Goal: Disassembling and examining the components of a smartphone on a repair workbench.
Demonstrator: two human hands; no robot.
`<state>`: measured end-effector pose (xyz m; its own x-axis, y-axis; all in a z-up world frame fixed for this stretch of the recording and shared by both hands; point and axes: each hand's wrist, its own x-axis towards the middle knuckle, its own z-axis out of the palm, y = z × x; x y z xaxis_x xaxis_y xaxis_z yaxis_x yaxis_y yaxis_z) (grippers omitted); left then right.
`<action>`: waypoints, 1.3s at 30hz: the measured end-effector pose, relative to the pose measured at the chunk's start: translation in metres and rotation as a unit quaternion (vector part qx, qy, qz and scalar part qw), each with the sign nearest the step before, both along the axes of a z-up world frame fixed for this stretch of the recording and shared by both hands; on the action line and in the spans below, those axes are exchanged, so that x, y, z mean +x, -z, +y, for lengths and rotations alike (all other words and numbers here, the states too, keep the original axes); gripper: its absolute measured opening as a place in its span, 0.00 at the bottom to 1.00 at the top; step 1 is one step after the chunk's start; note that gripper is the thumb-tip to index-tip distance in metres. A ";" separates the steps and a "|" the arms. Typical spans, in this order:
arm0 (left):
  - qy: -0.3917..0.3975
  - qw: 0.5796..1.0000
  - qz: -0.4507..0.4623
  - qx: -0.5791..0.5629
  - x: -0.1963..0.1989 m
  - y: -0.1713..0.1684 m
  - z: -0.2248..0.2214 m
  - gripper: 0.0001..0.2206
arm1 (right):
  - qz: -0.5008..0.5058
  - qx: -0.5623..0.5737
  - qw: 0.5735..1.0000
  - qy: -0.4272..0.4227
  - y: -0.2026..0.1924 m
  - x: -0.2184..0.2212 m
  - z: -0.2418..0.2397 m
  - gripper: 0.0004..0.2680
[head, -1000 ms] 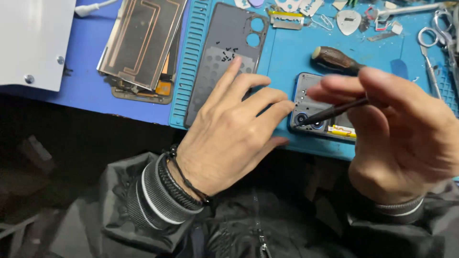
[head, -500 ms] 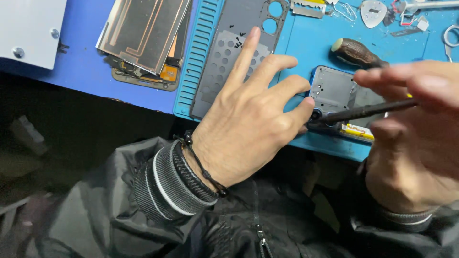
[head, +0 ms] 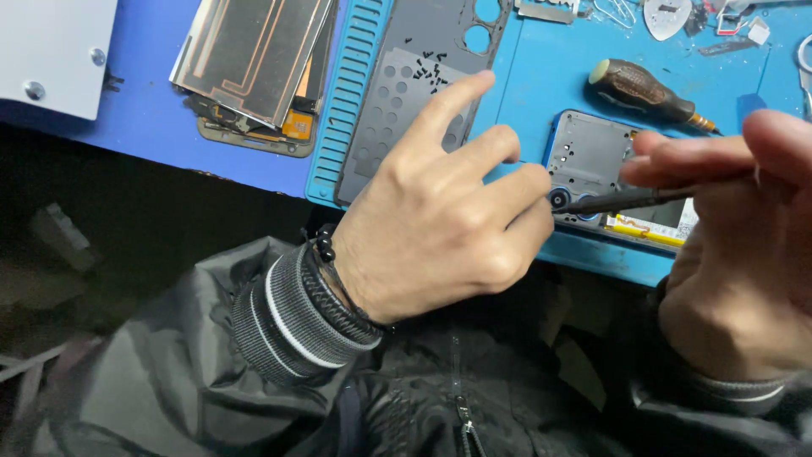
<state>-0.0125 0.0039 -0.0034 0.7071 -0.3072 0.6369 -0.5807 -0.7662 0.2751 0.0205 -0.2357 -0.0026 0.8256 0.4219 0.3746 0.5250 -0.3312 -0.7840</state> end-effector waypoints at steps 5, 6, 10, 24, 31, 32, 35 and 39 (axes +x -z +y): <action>0.035 0.999 -0.024 0.031 0.006 0.002 0.001 0.09 | 0.000 0.032 0.999 0.001 -0.003 0.000 0.012 0.10; 0.056 0.997 -0.033 0.032 0.007 0.003 0.002 0.08 | -0.031 0.028 0.999 -0.021 0.001 0.005 0.007 0.10; 0.085 0.993 -0.046 0.074 0.012 -0.003 0.001 0.07 | -0.049 0.004 0.999 0.000 0.003 0.003 0.001 0.10; 0.074 0.987 -0.068 0.124 0.012 -0.006 -0.001 0.02 | 0.012 -0.054 0.997 0.056 -0.017 -0.009 0.017 0.09; 0.056 0.987 -0.070 0.133 0.007 -0.005 -0.002 0.03 | -0.016 0.018 0.998 -0.063 -0.011 0.005 0.020 0.15; 0.055 0.987 -0.070 0.133 0.007 -0.005 -0.002 0.03 | -0.017 0.019 0.998 -0.064 -0.009 0.005 0.011 0.15; 0.064 0.987 -0.070 0.132 0.007 -0.005 -0.002 0.07 | 0.005 -0.038 0.999 -0.004 -0.010 0.001 0.005 0.12; 0.064 0.987 -0.070 0.131 0.007 -0.005 -0.002 0.04 | 0.018 0.006 1.000 0.014 -0.019 -0.005 0.029 0.11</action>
